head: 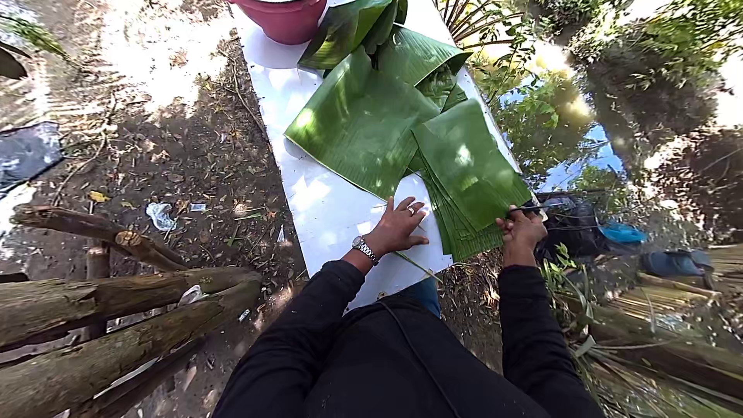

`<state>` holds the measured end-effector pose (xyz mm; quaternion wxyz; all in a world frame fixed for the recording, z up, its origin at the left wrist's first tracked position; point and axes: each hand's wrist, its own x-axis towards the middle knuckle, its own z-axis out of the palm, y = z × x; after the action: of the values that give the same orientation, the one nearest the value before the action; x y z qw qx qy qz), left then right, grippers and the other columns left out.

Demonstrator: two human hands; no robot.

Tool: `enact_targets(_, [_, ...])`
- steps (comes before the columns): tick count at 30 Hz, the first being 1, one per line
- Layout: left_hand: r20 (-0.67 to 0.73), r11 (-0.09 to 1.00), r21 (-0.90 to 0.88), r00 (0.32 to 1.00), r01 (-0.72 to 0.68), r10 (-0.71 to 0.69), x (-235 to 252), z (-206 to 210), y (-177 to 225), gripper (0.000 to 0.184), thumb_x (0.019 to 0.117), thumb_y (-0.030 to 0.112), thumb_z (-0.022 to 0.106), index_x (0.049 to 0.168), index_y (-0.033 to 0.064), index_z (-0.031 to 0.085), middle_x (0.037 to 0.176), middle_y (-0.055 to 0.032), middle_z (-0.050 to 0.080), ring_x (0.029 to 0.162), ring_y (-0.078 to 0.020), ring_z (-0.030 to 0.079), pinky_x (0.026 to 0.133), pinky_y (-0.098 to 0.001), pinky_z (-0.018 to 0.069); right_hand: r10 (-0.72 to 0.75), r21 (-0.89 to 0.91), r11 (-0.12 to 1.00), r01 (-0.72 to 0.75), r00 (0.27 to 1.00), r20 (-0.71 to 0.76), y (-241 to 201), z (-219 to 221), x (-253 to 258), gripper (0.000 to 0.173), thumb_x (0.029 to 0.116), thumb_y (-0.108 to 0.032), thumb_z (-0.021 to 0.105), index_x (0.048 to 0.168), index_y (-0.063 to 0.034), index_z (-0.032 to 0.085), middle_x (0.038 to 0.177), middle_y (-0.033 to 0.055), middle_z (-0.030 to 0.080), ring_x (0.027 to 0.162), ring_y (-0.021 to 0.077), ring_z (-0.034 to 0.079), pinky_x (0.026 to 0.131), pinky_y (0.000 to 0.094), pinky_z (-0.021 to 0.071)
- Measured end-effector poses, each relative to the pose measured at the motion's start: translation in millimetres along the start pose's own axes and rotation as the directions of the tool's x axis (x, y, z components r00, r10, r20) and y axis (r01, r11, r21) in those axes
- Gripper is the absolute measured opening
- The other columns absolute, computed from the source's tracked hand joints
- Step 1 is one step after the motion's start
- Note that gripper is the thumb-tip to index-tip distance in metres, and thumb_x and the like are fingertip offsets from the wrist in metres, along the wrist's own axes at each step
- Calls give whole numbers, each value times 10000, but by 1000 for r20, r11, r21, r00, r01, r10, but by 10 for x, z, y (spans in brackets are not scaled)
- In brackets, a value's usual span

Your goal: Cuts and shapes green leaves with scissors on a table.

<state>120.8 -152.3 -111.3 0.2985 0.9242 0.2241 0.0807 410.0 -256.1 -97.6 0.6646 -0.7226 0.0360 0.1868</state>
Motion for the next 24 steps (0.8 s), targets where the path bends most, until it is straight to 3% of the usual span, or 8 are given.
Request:
enact_targets(3, [263,999,36,964,13,-22,-21,121,83,1013,784,658,777,1520,37,461,1634,-185,347,1560,-393,181,1152,-788,57,-25,-6,1000,25,999,-22,74,-22,45,350,919,16,706,1222,15,531,860,127,559,459,151,504,455,325,557])
enact_targets(5, [289,998,51,957,-24,8,-114,222,137,1005,752,555,852,1508,15,468,1651,-191,312,1552,-408,200,1139,-793,118,-19,21,1000,20,999,-35,104,-21,36,372,917,29,702,1242,18,521,898,141,559,481,161,513,474,336,564])
enact_targets(7, [261,997,50,964,-67,51,-255,279,190,786,817,380,849,1445,17,545,1615,-194,378,1520,-420,284,1134,-774,204,2,64,998,2,998,-65,135,-14,13,378,928,27,691,1255,21,502,896,137,550,495,165,531,499,338,581])
enact_targets(10, [72,992,34,990,-124,121,-467,390,149,231,970,153,646,1157,46,729,1392,-160,620,1354,-376,524,1094,-598,408,18,136,991,-4,994,-105,214,-25,-6,354,946,22,669,1245,26,481,866,126,542,495,158,540,521,320,594])
enact_targets(13, [-180,985,-4,969,-170,167,-628,524,17,205,986,44,550,958,30,752,1087,-158,713,1075,-347,662,950,-490,521,5,133,991,9,995,-105,248,-37,-62,360,941,47,658,1251,29,477,863,125,543,486,156,549,518,320,601])
enact_targets(16, [-302,993,25,946,-115,117,-715,531,-69,185,970,29,558,966,39,743,995,-164,709,968,-345,683,860,-488,543,-37,86,995,44,996,-82,241,-68,-112,407,928,52,682,1278,19,477,904,135,557,487,156,552,510,325,597])
enact_targets(20, [-372,976,205,928,71,11,-824,392,-153,215,958,52,569,1106,53,725,922,-161,711,883,-349,703,796,-516,543,-111,-14,994,110,992,-65,250,-166,-156,400,922,19,715,1271,22,521,969,146,575,485,158,546,472,337,578])
enact_targets(24, [-465,952,220,881,215,-91,-1055,218,-418,202,940,42,571,1071,6,720,915,-189,714,876,-371,710,791,-543,548,-117,-120,986,114,993,-12,303,-264,-197,427,928,-25,728,1313,3,543,1011,152,603,504,166,555,457,345,556])
